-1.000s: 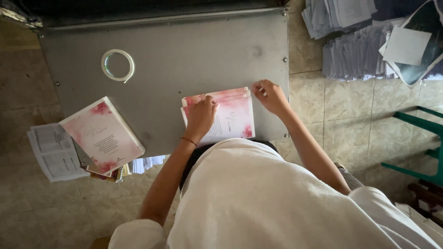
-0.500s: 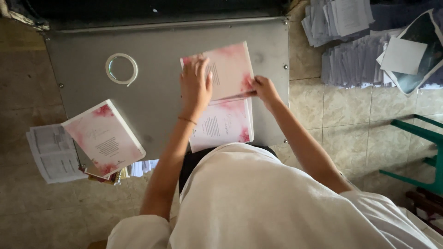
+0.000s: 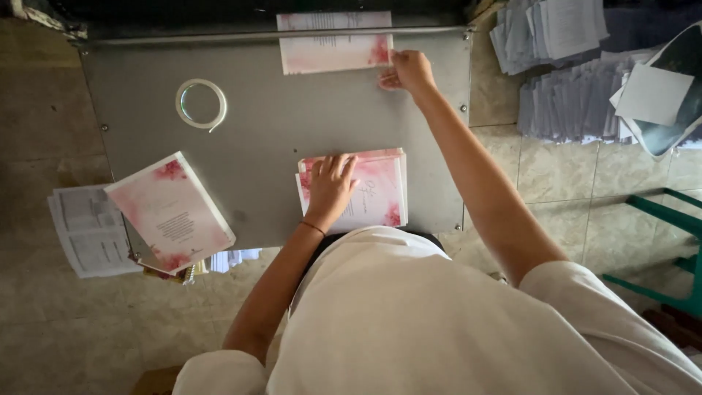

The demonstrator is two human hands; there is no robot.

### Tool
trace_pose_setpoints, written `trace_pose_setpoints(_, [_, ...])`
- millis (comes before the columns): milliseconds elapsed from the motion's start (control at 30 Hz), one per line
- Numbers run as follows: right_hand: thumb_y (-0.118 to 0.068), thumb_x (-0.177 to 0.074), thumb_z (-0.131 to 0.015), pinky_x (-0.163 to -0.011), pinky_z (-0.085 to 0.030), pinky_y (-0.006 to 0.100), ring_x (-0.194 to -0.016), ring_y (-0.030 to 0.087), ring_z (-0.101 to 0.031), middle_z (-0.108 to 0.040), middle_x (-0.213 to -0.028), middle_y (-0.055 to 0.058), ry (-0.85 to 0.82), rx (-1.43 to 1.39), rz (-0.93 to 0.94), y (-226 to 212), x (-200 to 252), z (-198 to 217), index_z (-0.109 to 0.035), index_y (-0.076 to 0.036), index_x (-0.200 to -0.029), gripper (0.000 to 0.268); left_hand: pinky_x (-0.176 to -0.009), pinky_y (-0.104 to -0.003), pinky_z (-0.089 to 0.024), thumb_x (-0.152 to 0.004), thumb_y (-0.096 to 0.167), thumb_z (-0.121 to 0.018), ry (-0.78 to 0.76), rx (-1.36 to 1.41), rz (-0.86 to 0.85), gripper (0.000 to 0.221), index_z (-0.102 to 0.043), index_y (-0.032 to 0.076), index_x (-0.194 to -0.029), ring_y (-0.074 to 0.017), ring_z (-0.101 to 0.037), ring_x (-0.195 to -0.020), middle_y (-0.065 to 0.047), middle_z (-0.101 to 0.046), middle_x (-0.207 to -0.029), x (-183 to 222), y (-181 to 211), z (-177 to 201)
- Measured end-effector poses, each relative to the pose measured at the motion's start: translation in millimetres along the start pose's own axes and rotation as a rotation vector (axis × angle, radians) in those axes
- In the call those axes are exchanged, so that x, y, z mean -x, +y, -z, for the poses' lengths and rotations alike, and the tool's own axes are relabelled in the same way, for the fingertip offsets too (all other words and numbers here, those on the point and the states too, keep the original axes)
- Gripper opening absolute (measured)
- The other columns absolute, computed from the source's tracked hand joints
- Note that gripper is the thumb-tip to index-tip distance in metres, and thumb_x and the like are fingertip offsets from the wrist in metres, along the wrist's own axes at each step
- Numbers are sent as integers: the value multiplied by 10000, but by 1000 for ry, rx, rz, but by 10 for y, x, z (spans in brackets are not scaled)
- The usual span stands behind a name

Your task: Picking up, aligning, and stacking printed cards on a metal work surface.

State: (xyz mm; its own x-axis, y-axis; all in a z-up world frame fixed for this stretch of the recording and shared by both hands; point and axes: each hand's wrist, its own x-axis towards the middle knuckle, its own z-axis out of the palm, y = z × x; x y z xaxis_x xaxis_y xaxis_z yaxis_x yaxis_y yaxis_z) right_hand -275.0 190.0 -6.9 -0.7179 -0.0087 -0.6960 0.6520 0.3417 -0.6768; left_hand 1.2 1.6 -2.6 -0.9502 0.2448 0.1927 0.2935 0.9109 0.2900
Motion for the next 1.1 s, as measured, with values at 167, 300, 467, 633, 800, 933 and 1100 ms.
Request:
trace_pose_setpoints(167, [-317,-1105,-535,-636,-704,295,-690,189,-811,-816,-951,134,-12,44,128,373,245,216,-671,-50,-1239,328,-995,-457,-523,-844,215,-935,1,32,-11,542,-667,103,-1301,-272,-626,-1131,-49,-669,-1291,-15,17,-16])
trace_pose_setpoints(300, [-345,-1086,-507,-626,-662,272,-696,163,-802,-827,-1054,101,13,73,125,533,571,412,-669,-93,-1303,369,-1005,-410,-537,-820,180,-963,22,-1,-28,595,-651,80,-1317,-257,-643,-1186,-58,-654,-1304,64,129,-88])
trace_pose_setpoints(467, [-317,-1091,-481,-641,-639,271,-711,152,-791,-817,-1098,95,17,66,154,714,823,552,-631,-70,-1347,386,-952,-428,-553,-914,179,-860,-25,6,13,462,-634,90,-1308,-277,-636,-1173,-73,-639,-1293,25,156,-84])
trace_pose_setpoints(633, [-123,-1104,-525,-730,-694,460,-785,331,-802,-771,-1109,268,7,-23,381,1076,844,569,-620,20,-1382,327,-882,-389,-546,-831,325,-916,-23,-84,52,552,-668,138,-1288,-240,-631,-1169,-51,-609,-1267,9,126,-314])
trace_pose_setpoints(800, [-86,-1079,-542,-709,-705,434,-795,325,-816,-787,-1107,244,-7,0,366,1067,969,506,-658,1,-1355,312,-822,-392,-552,-809,241,-872,1,-93,49,381,-633,148,-1091,-245,-622,-1066,-62,-591,-1097,-52,91,-387])
trace_pose_setpoints(933, [-46,-1073,-542,-729,-700,454,-822,342,-814,-780,-1121,250,-11,33,395,999,1100,479,-659,13,-1374,328,-773,-400,-521,-716,218,-843,19,-76,45,364,-587,138,-963,-250,-590,-990,-52,-549,-1019,-62,88,-378])
trace_pose_setpoints(1100, [-58,-1063,-603,-629,-660,405,-715,275,-788,-773,-949,143,-12,234,497,1161,1161,499,-701,-44,-1348,302,-745,-428,-509,-728,209,-797,-7,83,75,326,-551,170,-938,-276,-609,-918,-52,-533,-950,-136,74,-147])
